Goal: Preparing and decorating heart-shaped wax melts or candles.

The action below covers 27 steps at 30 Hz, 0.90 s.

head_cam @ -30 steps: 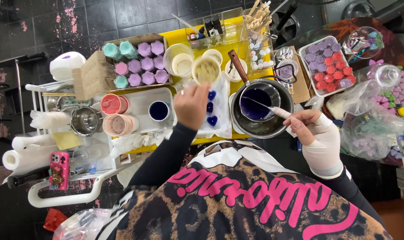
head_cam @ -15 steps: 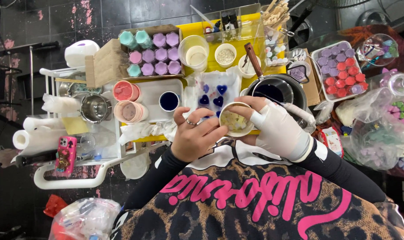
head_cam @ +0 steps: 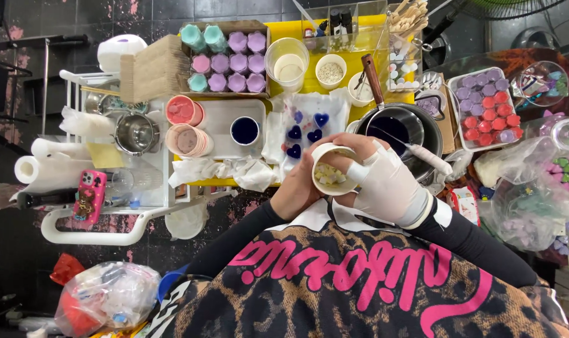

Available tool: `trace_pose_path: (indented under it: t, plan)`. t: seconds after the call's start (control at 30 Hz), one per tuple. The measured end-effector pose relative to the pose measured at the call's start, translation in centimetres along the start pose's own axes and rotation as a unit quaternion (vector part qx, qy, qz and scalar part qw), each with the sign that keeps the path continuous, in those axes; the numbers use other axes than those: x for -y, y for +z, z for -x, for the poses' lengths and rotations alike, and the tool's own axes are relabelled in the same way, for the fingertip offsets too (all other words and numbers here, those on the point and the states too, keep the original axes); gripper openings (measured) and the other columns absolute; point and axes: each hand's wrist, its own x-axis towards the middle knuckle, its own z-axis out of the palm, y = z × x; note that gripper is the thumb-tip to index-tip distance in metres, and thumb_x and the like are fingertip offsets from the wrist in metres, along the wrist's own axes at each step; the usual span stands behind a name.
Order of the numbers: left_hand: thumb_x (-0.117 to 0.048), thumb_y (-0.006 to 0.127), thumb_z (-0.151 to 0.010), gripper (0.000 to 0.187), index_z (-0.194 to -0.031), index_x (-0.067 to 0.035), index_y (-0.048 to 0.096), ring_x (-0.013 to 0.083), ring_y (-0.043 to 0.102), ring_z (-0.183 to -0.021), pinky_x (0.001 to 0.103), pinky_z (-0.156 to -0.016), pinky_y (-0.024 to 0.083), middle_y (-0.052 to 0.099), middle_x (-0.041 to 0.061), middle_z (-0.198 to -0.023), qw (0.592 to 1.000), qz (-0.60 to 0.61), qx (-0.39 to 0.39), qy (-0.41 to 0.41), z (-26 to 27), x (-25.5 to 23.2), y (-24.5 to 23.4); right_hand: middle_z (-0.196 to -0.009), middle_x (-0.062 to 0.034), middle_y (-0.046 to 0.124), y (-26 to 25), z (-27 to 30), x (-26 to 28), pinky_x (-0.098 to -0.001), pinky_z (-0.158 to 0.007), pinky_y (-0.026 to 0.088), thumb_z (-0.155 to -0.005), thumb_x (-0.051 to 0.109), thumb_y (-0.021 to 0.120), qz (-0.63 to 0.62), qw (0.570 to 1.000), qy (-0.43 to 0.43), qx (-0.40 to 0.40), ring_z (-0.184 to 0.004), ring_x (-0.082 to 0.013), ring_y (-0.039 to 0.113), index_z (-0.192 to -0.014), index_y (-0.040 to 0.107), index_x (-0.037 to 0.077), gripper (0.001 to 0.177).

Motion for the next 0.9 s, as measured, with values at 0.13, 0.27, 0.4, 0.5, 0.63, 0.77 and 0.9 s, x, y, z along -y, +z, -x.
trace_pose_path:
  t: [0.13,0.27,0.4,0.5,0.63,0.77,0.9]
  plan:
    - [-0.064,0.045,-0.102,0.081,-0.163,-0.014,0.027,0.0272,0.047,-0.145,0.047,-0.118,0.044,0.044,0.011,-0.156,1.000,0.000,-0.001,-0.026,-0.1,0.1,-0.4,-0.137,-0.0097,0.054,0.0,0.5,-0.2,-0.0500,-0.099,0.047,-0.061,0.022,0.089,0.027,0.999,0.012,0.027,-0.117,-0.0350,0.058,-0.124,0.068,0.017,0.066]
    - [-0.068,0.040,-0.103,0.083,-0.163,-0.012,0.030,0.0270,0.050,-0.143,0.047,-0.119,0.045,0.049,0.011,-0.154,0.996,0.060,0.029,-0.057,-0.7,0.6,-1.9,-0.142,-0.0111,0.051,-0.5,0.7,-0.1,-0.0533,-0.105,0.044,-0.069,0.030,0.090,0.017,0.999,-0.025,-0.026,-0.128,-0.0385,0.054,-0.113,0.065,0.015,0.053]
    - [-0.074,0.032,-0.103,0.086,-0.165,-0.014,0.030,0.0251,0.054,-0.140,0.045,-0.117,0.048,0.051,0.009,-0.152,0.990,0.101,0.053,-0.081,-1.3,-0.4,-1.6,-0.148,-0.0133,0.048,-1.5,0.7,0.2,-0.0562,-0.109,0.040,-0.069,0.039,0.089,0.076,0.996,-0.027,-0.023,-0.134,-0.0425,0.048,-0.108,0.070,0.016,0.049]
    - [-0.074,0.028,-0.102,0.085,-0.165,-0.017,0.030,0.0231,0.056,-0.138,0.046,-0.113,0.050,0.051,0.007,-0.152,0.987,0.108,0.046,-0.109,-1.3,-1.5,0.3,-0.149,-0.0158,0.047,-1.5,1.0,0.2,-0.0566,-0.111,0.039,-0.073,0.039,0.086,0.093,0.995,-0.011,-0.039,-0.136,-0.0439,0.045,-0.110,0.075,0.020,0.044]
    - [-0.071,0.028,-0.105,0.081,-0.167,-0.020,0.028,0.0212,0.056,-0.136,0.044,-0.112,0.050,0.050,0.004,-0.153,0.987,0.098,0.044,-0.119,-1.3,-1.1,0.3,-0.150,-0.0131,0.052,-1.6,1.8,0.0,-0.0537,-0.117,0.041,-0.084,0.022,0.083,0.059,0.995,0.035,-0.069,-0.143,-0.0406,0.047,-0.109,0.075,0.021,0.026]
    - [-0.065,0.031,-0.109,0.078,-0.169,-0.017,0.024,0.0218,0.055,-0.137,0.045,-0.114,0.049,0.049,0.006,-0.155,0.989,0.082,0.052,-0.114,-1.3,-1.1,1.0,-0.151,-0.0108,0.053,-2.2,1.2,0.5,-0.0511,-0.119,0.042,-0.090,0.023,0.084,0.069,0.990,0.068,-0.098,-0.144,-0.0386,0.047,-0.105,0.074,0.020,0.018]
    - [-0.062,0.032,-0.108,0.077,-0.170,-0.016,0.019,0.0224,0.054,-0.140,0.045,-0.119,0.047,0.049,0.006,-0.155,0.990,0.062,0.070,-0.104,-1.1,-1.5,1.9,-0.154,-0.0141,0.049,-2.6,0.2,1.7,-0.0549,-0.113,0.039,-0.084,0.024,0.084,0.116,0.989,0.057,-0.069,-0.142,-0.0413,0.043,-0.106,0.077,0.018,0.024]
